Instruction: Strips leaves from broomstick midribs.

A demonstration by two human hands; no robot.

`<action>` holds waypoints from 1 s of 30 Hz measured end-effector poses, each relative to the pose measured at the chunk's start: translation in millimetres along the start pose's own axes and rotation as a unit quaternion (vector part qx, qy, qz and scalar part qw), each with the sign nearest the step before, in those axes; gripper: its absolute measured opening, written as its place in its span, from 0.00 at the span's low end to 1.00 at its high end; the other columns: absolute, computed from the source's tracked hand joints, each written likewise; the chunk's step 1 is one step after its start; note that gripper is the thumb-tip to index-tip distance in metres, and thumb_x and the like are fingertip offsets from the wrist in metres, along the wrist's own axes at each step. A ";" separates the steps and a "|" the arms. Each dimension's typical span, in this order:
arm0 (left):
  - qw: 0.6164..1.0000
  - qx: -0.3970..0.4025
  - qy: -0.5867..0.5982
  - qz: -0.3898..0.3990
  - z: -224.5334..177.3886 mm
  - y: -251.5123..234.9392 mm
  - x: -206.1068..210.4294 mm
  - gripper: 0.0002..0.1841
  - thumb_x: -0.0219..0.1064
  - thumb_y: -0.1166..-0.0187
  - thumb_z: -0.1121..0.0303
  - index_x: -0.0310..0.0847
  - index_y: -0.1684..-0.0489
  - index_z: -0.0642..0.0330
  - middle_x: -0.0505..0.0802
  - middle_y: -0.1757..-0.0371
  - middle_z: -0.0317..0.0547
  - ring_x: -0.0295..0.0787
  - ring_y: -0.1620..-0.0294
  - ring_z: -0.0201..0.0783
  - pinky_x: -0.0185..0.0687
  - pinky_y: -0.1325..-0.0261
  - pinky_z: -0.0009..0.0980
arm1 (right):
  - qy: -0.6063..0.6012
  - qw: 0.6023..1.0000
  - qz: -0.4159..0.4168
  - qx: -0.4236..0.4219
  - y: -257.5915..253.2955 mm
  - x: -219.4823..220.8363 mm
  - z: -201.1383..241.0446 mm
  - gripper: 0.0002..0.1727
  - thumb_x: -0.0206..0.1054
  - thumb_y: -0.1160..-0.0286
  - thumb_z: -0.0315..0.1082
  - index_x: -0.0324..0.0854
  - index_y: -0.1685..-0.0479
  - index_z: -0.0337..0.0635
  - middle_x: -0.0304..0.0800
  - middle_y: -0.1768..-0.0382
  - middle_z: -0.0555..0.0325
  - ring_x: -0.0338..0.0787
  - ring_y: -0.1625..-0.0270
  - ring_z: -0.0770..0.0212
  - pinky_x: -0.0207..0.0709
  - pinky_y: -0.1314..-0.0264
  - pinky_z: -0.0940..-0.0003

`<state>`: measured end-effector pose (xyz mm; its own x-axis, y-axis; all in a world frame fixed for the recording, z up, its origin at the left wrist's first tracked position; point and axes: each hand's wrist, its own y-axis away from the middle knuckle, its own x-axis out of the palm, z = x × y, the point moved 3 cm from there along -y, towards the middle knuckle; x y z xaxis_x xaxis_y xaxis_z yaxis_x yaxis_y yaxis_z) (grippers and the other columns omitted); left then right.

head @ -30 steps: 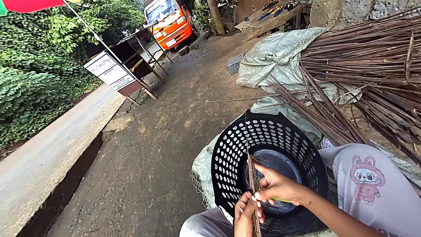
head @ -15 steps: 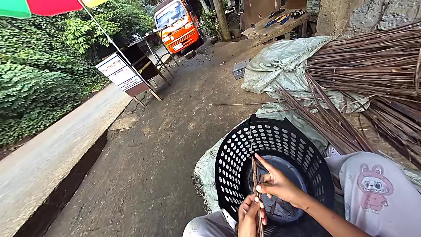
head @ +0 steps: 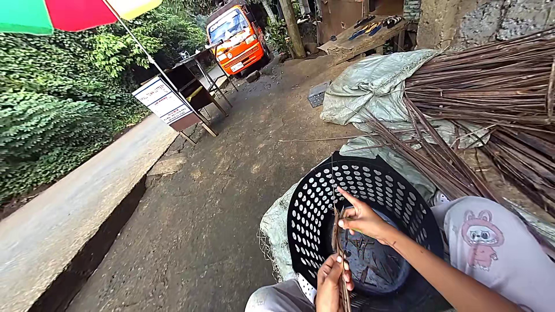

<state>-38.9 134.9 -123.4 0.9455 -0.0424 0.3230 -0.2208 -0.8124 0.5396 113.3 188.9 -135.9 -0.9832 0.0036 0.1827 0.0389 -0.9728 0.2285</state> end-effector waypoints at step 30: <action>0.983 -0.127 0.124 0.051 13.6 -11.1 4.8 0.22 0.29 0.07 0.73 0.64 0.72 0.53 0.72 0.90 0.23 0.67 0.95 0.12 0.63 0.89 0.06 | 0.024 0.996 -0.004 0.089 17.0 5.9 -7.5 0.12 0.66 0.26 0.16 0.66 0.56 0.34 0.77 0.80 0.64 0.74 0.81 0.77 0.67 0.74 0.82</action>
<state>-28.6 135.9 -138.3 0.8349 0.0519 0.5480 -0.3943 -0.6382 0.6612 106.8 170.6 -138.2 -0.9908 -0.0045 0.1355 0.0583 -0.9165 0.3958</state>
